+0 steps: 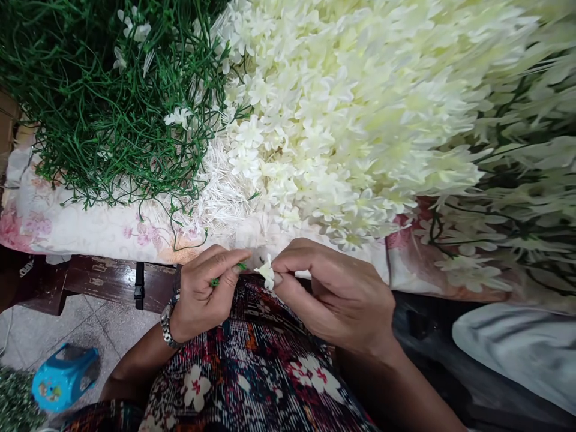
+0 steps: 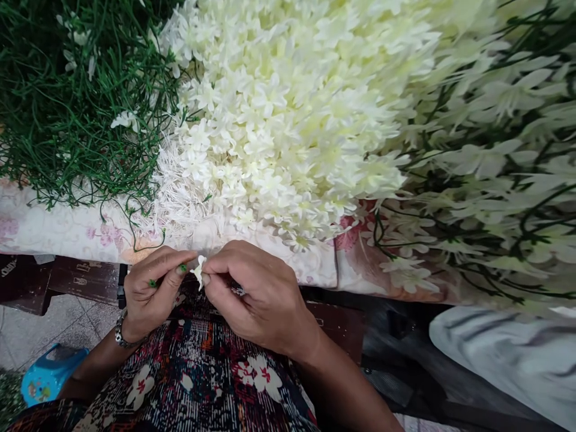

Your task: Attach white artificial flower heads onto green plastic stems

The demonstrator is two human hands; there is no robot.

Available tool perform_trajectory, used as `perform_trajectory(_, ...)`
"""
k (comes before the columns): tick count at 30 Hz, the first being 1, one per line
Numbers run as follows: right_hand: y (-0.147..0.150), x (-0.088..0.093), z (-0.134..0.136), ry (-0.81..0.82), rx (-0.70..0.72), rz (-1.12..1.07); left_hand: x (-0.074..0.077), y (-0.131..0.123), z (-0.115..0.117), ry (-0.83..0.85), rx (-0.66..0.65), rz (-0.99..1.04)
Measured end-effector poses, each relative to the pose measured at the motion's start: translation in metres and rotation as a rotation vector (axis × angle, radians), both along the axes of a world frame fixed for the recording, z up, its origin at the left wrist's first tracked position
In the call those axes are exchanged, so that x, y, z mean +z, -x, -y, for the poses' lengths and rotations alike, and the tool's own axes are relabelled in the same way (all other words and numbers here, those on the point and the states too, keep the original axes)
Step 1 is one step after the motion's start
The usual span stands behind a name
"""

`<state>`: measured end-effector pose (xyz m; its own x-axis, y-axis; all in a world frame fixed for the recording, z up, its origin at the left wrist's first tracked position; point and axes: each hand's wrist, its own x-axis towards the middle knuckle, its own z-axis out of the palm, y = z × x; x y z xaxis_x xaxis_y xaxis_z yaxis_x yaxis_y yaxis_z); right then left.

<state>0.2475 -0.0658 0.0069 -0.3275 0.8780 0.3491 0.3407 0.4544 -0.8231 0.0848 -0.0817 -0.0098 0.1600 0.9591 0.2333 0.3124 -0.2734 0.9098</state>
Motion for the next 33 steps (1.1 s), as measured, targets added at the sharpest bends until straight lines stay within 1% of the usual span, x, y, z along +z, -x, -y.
perform_trajectory(4,0.000,0.001,-0.002,-0.093,0.047,0.132,-0.004,-0.002,0.002,-0.066,-0.021,-0.080)
perform_trajectory(8,0.001,-0.001,-0.002,-0.164,0.027,0.245,-0.005,-0.002,0.002,-0.123,-0.029,-0.177)
perform_trajectory(11,0.002,-0.001,-0.002,-0.178,0.022,0.301,-0.006,-0.002,0.002,-0.143,-0.040,-0.251)
perform_trajectory(15,0.002,-0.005,-0.002,-0.168,0.025,0.282,-0.007,-0.001,0.001,-0.143,-0.055,-0.313)
perform_trajectory(20,0.000,-0.009,-0.001,-0.132,0.035,0.253,-0.006,0.000,-0.001,-0.117,-0.084,-0.330)
perform_trajectory(25,-0.002,-0.009,-0.002,-0.111,0.057,0.270,-0.004,-0.002,-0.004,-0.149,-0.127,-0.392)
perform_trajectory(33,-0.004,-0.017,-0.003,-0.130,0.040,0.240,-0.008,-0.006,-0.006,-0.163,-0.111,-0.344)
